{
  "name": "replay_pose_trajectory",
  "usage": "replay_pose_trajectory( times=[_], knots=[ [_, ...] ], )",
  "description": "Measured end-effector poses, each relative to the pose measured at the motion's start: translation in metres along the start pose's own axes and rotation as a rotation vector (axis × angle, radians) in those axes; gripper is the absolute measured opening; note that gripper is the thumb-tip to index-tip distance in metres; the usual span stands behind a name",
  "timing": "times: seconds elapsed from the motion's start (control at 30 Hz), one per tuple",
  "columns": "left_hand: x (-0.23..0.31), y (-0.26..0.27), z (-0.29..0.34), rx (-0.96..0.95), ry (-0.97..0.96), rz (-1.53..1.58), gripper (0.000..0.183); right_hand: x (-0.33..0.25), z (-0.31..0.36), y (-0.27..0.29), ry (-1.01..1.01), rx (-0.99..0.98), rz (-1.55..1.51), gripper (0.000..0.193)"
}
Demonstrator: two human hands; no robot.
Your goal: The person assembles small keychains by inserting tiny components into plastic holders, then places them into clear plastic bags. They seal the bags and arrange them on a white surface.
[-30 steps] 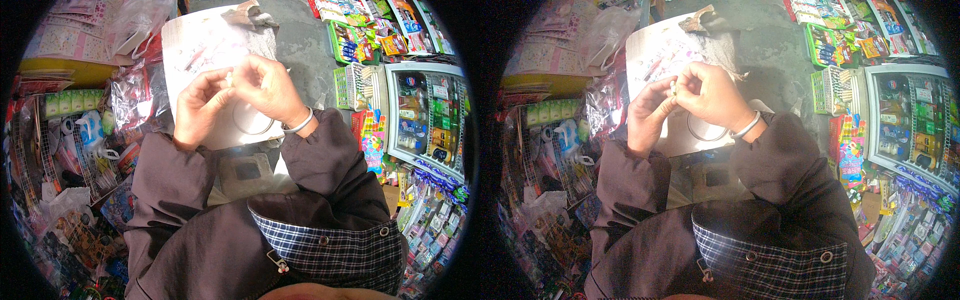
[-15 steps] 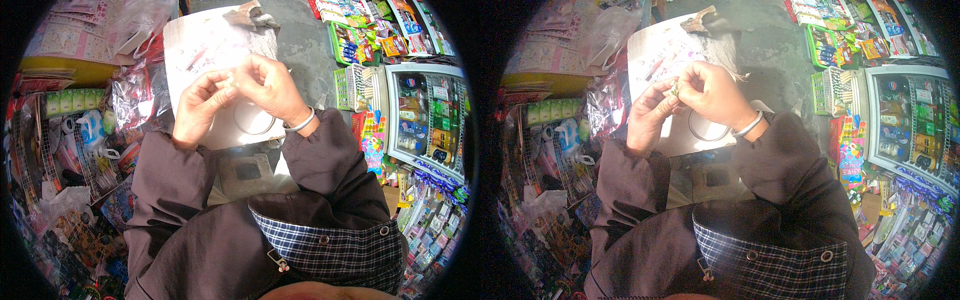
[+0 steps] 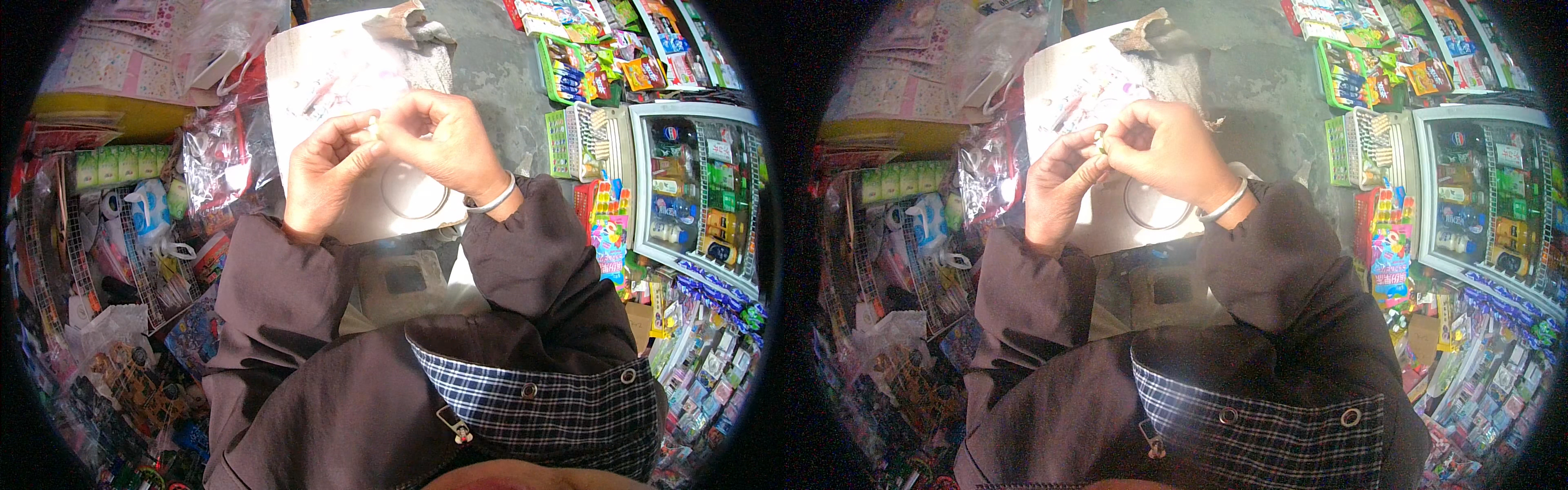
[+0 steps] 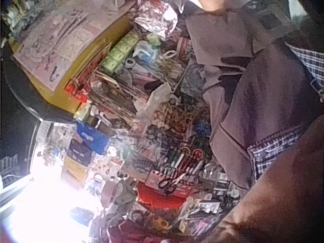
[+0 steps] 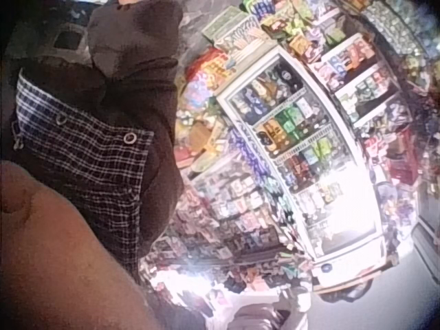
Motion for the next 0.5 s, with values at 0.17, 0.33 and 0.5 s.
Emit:
replay_pose_trajectory(
  times=[0.17,0.33,0.5],
  knots=[
    [-0.002,-0.003,-0.001,-0.026,0.036,0.052,0.032,0.001,-0.001,-0.003,-0.010,-0.024,0.026,0.009],
    [-0.007,-0.004,0.000,-0.032,0.089,0.151,0.032,0.001,-0.001,-0.005,-0.021,-0.036,-0.050,0.009],
    [-0.014,-0.003,0.000,-0.047,0.114,0.204,0.033,0.004,-0.001,-0.005,-0.037,-0.044,-0.056,0.009]
  ],
)
Point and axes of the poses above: each hand's wrist, its own z-axis away from the middle knuckle, its own y-axis out of the back of the hand, x = y × z, the point moved 10 cm from there along -z, towards the middle knuckle, and after that the axes turned 4 degrees about -x, right-handed, at the moved point
